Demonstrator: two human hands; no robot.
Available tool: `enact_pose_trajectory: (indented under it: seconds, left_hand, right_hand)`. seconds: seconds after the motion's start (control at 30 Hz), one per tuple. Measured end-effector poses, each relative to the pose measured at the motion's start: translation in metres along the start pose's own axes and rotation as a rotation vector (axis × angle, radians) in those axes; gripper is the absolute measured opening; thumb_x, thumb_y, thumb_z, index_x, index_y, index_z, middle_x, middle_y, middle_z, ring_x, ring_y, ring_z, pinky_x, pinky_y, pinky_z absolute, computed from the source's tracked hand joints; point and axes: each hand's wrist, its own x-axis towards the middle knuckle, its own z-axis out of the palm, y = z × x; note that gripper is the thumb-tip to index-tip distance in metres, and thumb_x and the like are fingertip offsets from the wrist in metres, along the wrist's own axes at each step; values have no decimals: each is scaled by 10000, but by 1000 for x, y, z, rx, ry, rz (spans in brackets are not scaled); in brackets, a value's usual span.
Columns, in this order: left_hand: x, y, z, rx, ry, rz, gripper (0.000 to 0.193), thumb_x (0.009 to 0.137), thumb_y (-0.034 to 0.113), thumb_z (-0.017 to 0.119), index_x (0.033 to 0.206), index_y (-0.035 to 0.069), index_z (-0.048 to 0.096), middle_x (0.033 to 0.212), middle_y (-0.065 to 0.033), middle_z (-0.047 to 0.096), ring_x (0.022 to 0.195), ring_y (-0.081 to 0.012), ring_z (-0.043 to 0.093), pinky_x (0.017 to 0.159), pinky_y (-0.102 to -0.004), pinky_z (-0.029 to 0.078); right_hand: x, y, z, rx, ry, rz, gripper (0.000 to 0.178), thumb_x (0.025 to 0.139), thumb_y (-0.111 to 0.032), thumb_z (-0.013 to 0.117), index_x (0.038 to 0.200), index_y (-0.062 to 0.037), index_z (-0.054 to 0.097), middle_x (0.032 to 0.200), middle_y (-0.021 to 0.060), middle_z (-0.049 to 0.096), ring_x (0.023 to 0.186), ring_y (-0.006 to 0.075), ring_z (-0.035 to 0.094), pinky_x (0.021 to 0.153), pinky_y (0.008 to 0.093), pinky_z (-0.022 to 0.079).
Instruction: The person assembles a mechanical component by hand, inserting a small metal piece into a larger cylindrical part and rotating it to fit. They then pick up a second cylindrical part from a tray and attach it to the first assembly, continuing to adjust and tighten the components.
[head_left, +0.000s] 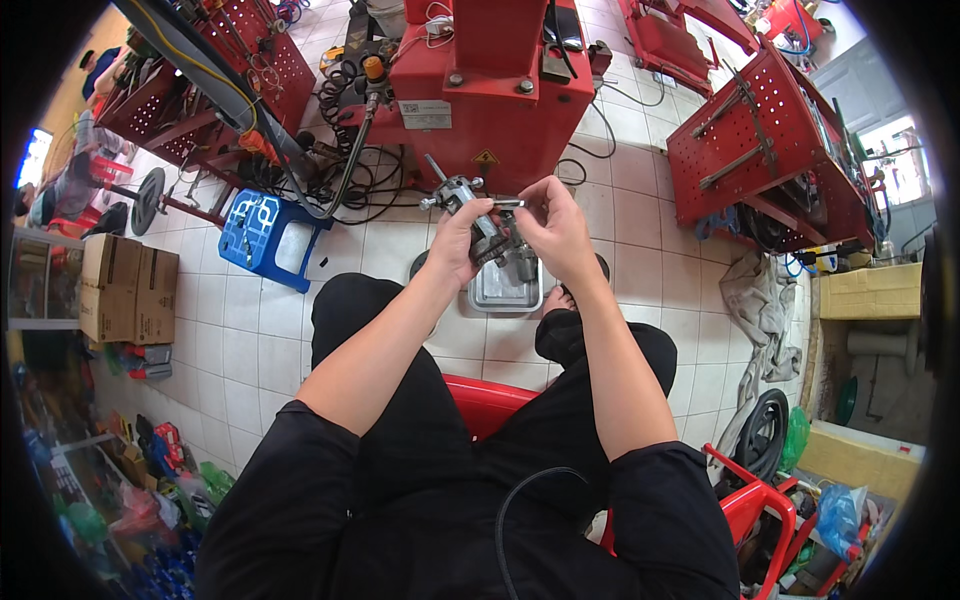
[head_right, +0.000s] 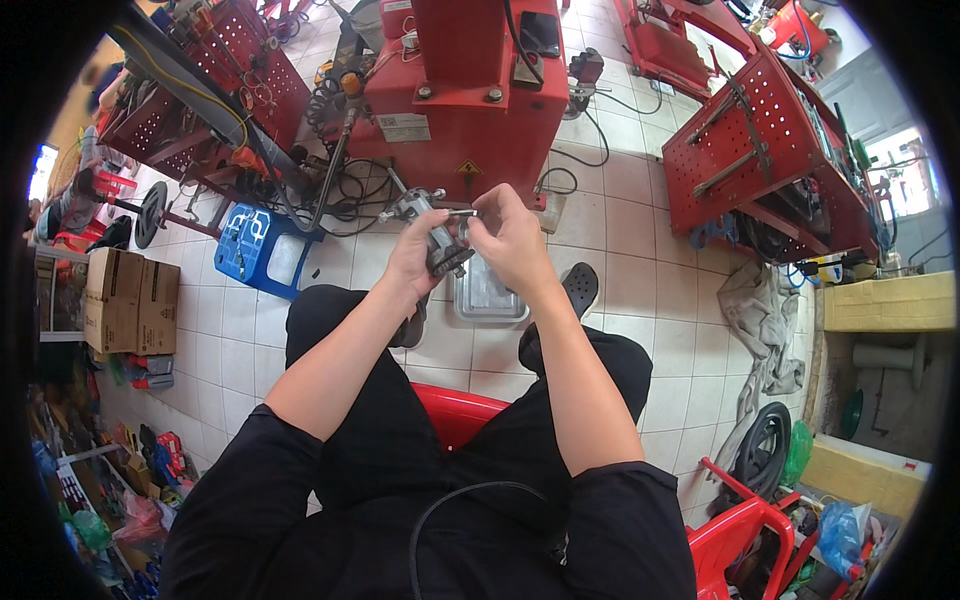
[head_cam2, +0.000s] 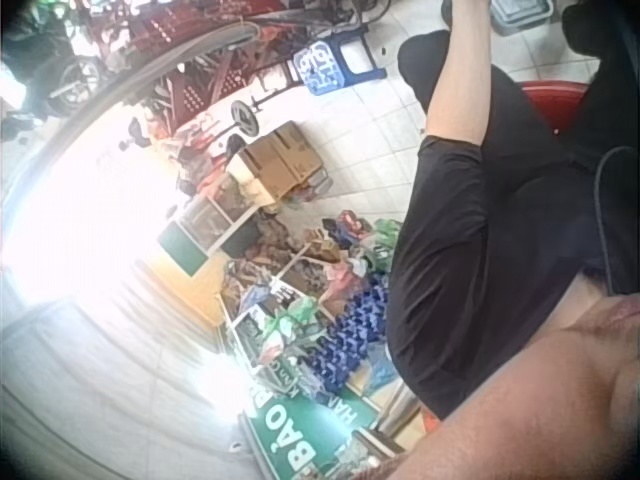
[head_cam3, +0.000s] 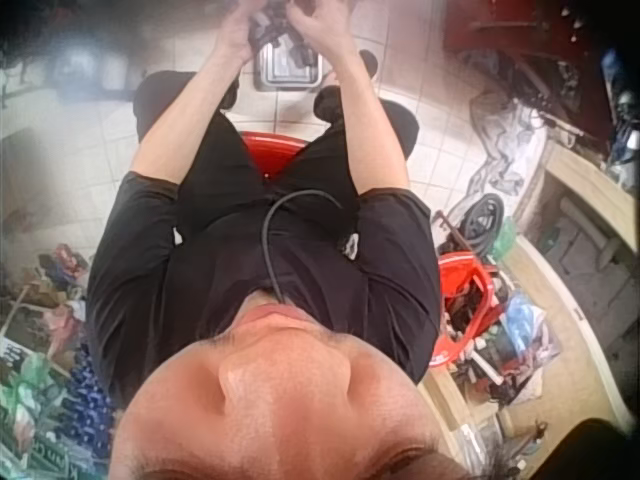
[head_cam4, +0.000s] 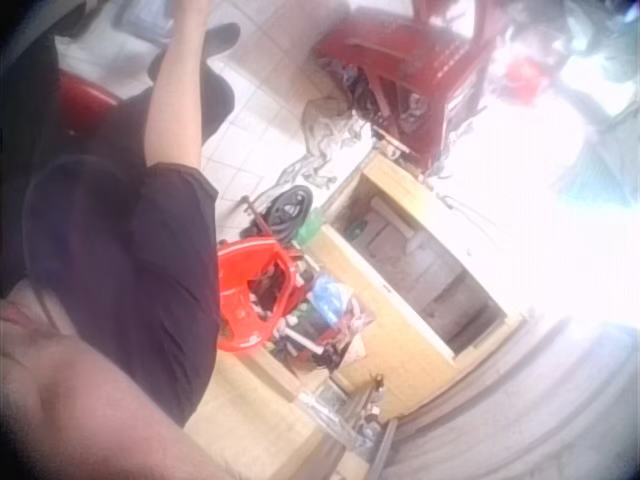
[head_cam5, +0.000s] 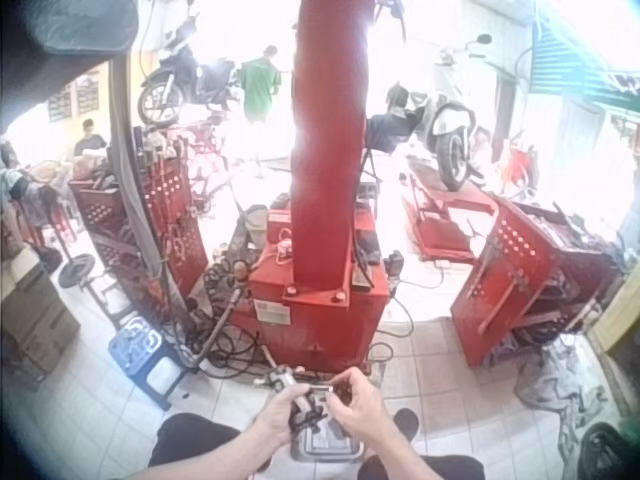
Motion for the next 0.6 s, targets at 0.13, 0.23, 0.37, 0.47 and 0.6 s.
enact_pose_trajectory:
  seconds: [0.13,0.23,0.37,0.47,0.6]
  left_hand:
    - [3,-1,-6,57,-32,-11,244,774,211,667,952,78,565,836,-39,601,737,-172,612,698,-322,549]
    - [3,-3,-7,54,-21,-10,251,774,213,668,959,78,566,834,-39,601,733,-175,612,696,-323,548]
    - [3,-2,-7,52,-27,-23,255,772,220,669,962,82,570,830,-38,595,736,-178,608,693,-330,547]
    - [3,-2,-7,46,-35,-33,264,770,227,672,967,85,571,826,-35,590,742,-179,604,693,-334,547]
    - [4,-1,-9,53,-38,-35,278,763,231,679,972,85,567,824,-36,586,737,-180,603,685,-339,548]
  right_hand:
    - [-1,-9,-1,13,-20,13,150,829,-64,595,928,16,515,775,65,602,731,98,557,668,266,457]
    - [0,-5,-3,-29,-25,-16,153,834,-58,597,946,13,519,799,67,607,754,102,565,697,267,460]
    - [-1,-5,-4,-26,-41,-24,154,841,-54,596,961,10,524,828,70,611,779,108,569,729,267,457]
    - [-2,-9,-4,-7,-58,-16,147,845,-48,591,963,9,526,834,70,612,787,110,569,735,268,456]
    - [-2,-10,-3,-11,-57,-31,146,846,-47,591,964,13,528,844,84,617,799,130,586,732,279,461]
